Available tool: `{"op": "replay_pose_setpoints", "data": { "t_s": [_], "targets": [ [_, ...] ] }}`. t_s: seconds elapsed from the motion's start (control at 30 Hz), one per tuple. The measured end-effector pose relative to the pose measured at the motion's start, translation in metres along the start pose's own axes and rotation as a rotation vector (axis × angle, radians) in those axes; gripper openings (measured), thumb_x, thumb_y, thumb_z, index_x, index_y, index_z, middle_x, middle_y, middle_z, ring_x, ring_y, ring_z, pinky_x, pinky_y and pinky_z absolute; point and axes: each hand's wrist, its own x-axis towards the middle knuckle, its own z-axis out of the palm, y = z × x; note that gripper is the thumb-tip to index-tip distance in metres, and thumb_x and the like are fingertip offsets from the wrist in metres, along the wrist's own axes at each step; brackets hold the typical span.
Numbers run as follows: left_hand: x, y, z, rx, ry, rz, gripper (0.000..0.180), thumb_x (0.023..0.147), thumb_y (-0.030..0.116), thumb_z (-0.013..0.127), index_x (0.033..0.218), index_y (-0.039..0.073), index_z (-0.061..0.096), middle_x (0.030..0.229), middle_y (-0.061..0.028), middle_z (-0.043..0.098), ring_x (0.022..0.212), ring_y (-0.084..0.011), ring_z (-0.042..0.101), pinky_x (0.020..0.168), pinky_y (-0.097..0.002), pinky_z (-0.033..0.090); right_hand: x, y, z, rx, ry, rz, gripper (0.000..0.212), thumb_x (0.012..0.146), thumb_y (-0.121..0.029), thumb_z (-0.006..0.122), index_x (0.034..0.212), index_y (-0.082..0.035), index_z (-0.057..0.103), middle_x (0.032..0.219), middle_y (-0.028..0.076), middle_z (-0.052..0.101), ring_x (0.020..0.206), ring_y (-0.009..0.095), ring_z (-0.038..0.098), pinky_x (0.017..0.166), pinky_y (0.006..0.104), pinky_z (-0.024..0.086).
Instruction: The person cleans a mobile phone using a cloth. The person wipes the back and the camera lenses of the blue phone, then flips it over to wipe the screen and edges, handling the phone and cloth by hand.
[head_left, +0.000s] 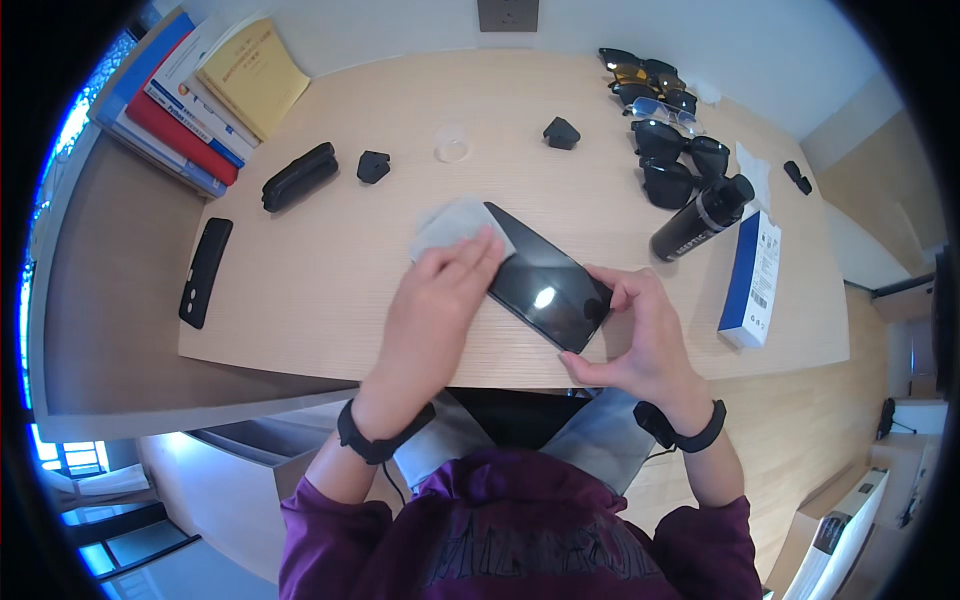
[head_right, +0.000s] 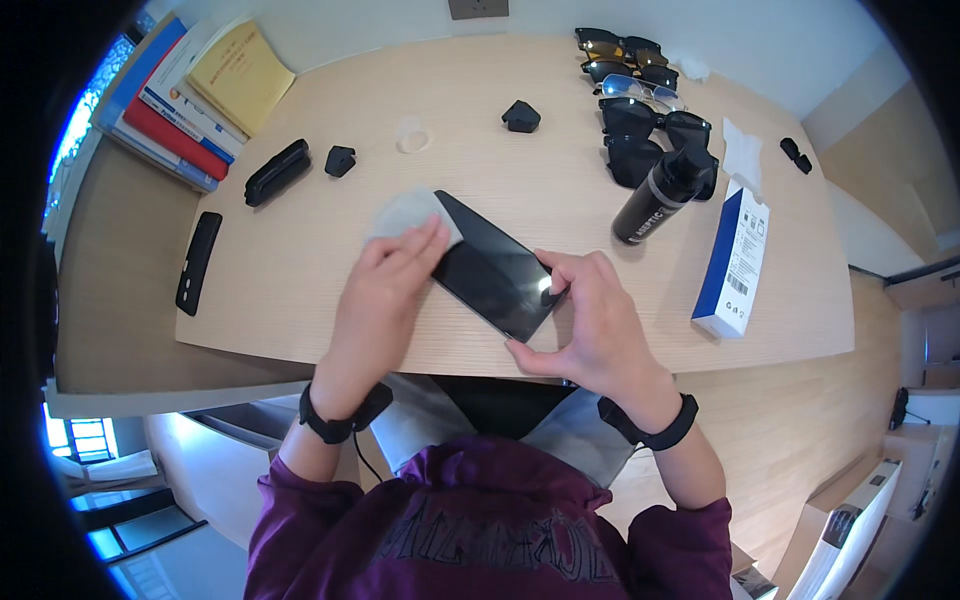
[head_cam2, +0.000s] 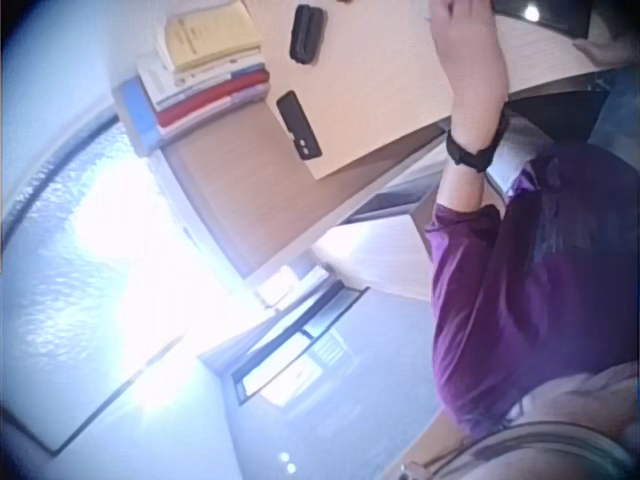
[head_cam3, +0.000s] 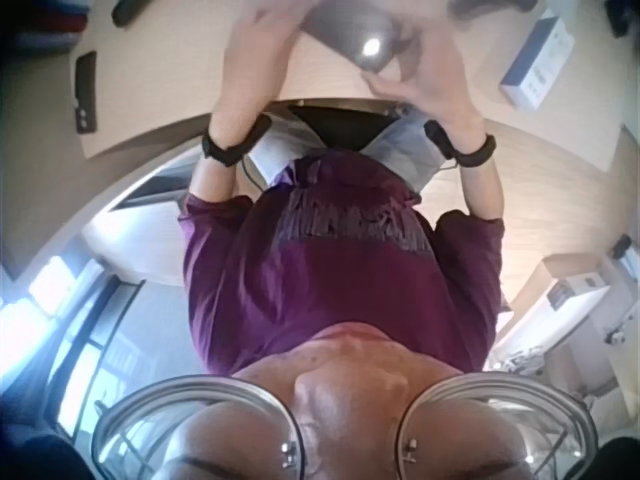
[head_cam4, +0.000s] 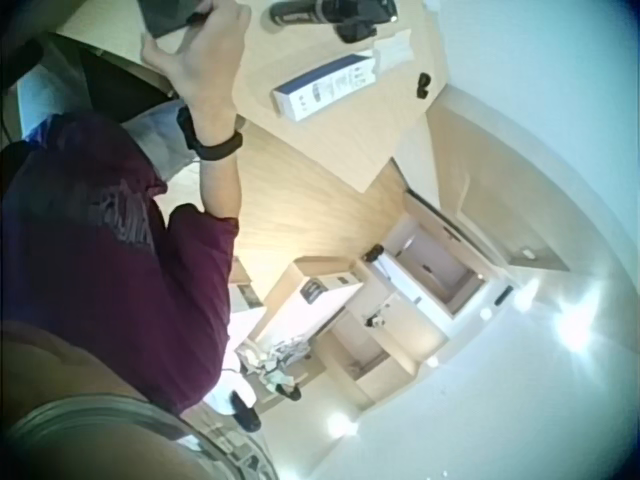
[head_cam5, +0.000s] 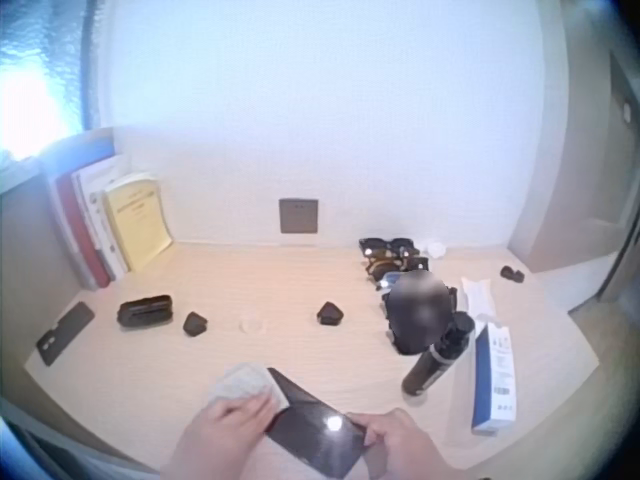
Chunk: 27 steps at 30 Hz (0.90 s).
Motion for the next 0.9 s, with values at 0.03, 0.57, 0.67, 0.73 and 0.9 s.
{"op": "replay_pose_setpoints", "data": {
  "t_s": [0.03,0.57,0.67,0.73,0.9],
  "targets": [
    [0.002,-0.004,-0.001,-0.013,0.015,-0.075,0.058,0.077,-0.008,0.065,0.134,0.001,0.064,0.140,-0.0151,0.063,0.109,-0.0312,0.061,0.099,-0.0382,0.052,0.001,-0.001,-0.002,-0.015,-0.005,-0.004,0.081,0.061,-0.020,0.092,0.130,-0.001,0.054,0.095,0.009,0.055,0.088,0.025,0.055,0.076,0.0343,0.052],
    [-0.009,-0.001,-0.005,-0.044,0.080,-0.044,0.045,0.082,-0.009,0.064,0.126,0.003,0.069,0.122,-0.0105,0.072,0.092,-0.0262,0.061,0.083,-0.0341,0.051,0.003,-0.002,-0.007,0.045,-0.055,0.057,0.070,0.063,-0.018,0.091,0.119,-0.002,0.052,0.099,0.008,0.057,0.090,0.025,0.054,0.078,0.0340,0.050],
    [-0.014,-0.009,-0.022,0.024,0.143,-0.244,0.045,0.085,-0.011,0.060,0.127,0.003,0.069,0.118,-0.0090,0.073,0.093,-0.0245,0.062,0.081,-0.0323,0.050,0.001,0.003,-0.008,0.067,-0.052,0.074,0.066,0.064,-0.016,0.089,0.113,-0.004,0.049,0.107,0.009,0.060,0.092,0.026,0.054,0.079,0.0329,0.049],
    [-0.017,-0.002,-0.031,0.060,0.194,-0.348,0.045,0.087,-0.012,0.058,0.127,0.003,0.070,0.118,-0.0084,0.072,0.095,-0.0224,0.062,0.080,-0.0312,0.050,0.002,0.003,-0.008,0.097,-0.052,0.071,0.064,0.064,-0.015,0.088,0.113,-0.004,0.048,0.113,0.011,0.062,0.094,0.027,0.054,0.080,0.0330,0.050],
    [-0.014,0.013,-0.016,-0.724,0.606,-0.458,0.046,0.095,-0.009,0.051,0.140,0.002,0.057,0.131,-0.0090,0.064,0.114,-0.0156,0.060,0.093,-0.0298,0.051,0.006,0.000,-0.006,0.195,-0.101,0.090,0.060,0.065,-0.011,0.084,0.113,-0.006,0.047,0.132,0.014,0.061,0.104,0.029,0.054,0.086,0.0352,0.051]
  ]
}}
